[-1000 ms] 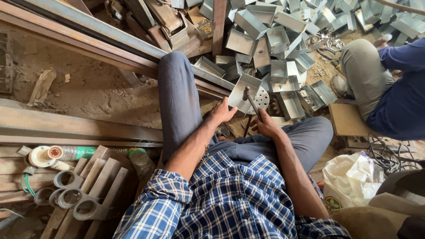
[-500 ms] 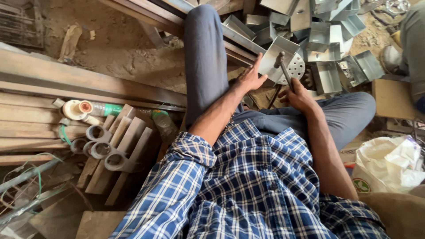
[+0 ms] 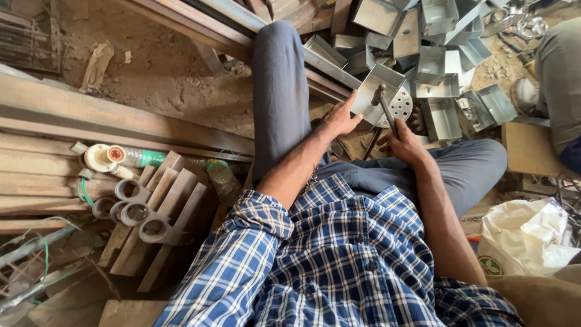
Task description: The person uses a hammer to shape and assemble small metal box components while sitting on the floor, handling multiple individual metal pieces and using a hammer to tap them into place.
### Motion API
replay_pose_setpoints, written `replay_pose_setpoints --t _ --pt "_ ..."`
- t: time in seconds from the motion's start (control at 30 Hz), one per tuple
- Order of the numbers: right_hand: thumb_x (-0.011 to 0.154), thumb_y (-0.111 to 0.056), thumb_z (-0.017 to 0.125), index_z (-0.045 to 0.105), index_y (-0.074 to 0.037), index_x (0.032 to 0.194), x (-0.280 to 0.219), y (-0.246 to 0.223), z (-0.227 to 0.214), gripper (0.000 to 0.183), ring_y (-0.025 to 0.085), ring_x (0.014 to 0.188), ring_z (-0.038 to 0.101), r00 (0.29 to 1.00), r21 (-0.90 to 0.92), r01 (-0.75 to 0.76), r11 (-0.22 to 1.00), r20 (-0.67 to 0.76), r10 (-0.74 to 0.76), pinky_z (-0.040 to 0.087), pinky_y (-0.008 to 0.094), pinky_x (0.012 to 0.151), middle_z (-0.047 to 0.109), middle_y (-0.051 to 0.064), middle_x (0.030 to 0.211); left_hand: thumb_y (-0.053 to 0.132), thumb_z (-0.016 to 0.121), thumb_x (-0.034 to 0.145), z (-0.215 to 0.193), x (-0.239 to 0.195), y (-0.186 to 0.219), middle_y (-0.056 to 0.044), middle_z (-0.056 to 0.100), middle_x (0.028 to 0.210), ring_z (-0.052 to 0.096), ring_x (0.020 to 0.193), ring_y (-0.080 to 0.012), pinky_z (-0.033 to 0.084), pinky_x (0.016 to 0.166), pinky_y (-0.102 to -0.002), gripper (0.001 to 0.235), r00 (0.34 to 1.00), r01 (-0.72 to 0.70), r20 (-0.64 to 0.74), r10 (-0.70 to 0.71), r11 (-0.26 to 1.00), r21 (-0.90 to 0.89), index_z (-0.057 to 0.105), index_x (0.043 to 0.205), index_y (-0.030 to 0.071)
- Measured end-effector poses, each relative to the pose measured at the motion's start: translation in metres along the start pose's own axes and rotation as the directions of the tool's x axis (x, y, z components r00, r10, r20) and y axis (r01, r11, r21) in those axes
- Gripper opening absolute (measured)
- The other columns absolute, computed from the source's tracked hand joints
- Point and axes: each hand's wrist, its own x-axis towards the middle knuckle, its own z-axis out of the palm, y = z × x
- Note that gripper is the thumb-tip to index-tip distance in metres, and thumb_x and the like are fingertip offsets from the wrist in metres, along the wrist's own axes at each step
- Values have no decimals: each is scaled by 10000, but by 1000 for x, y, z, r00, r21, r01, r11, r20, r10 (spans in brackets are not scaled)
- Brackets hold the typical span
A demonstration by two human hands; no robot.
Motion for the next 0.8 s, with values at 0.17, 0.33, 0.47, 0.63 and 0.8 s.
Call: replay_pose_setpoints --t 0.17,0.33,0.47,0.63,0.8 --pt "1081 -146 459 429 -4 1338 5 11 1 295 276 922 755 1000 54 4 999 16 -5 632 390 714 736 175 1087 429 690 914 0 -1 1 -273 573 1400 561 1307 -435 470 1076 -541 918 999 45 9 -46 999 14 153 1638 260" --pt "1065 -145 462 408 -41 1388 5 9 1 344 276 919 750 1000 71 6 997 12 -6 626 391 722 732 180 1079 431 696 914 -1 -1 4 -282 561 1402 550 1307 -444 461 1079 -543 920 998 56 12 -57 998 30 150 1638 273" --pt "1049 -139 459 366 -77 1432 1 3 0 399 279 912 744 999 93 -29 995 21 27 623 390 733 724 181 1090 438 679 929 -3 1 2 -278 570 1404 570 1305 -429 478 1081 -534 923 997 60 46 -62 997 43 133 1649 252" --pt "1061 -135 465 393 -38 1415 2 6 -1 374 282 916 752 1000 62 -12 998 17 11 628 392 732 730 185 1101 433 667 932 -1 2 3 -279 547 1429 562 1313 -430 479 1086 -533 936 994 78 69 -80 996 32 97 1654 262" --pt "1074 -150 468 409 -8 1406 8 12 0 366 270 910 759 1000 69 -17 997 27 15 637 382 724 736 177 1095 435 672 941 -3 1 5 -283 508 1461 527 1337 -438 449 1097 -549 933 995 75 66 -78 996 48 84 1647 271"
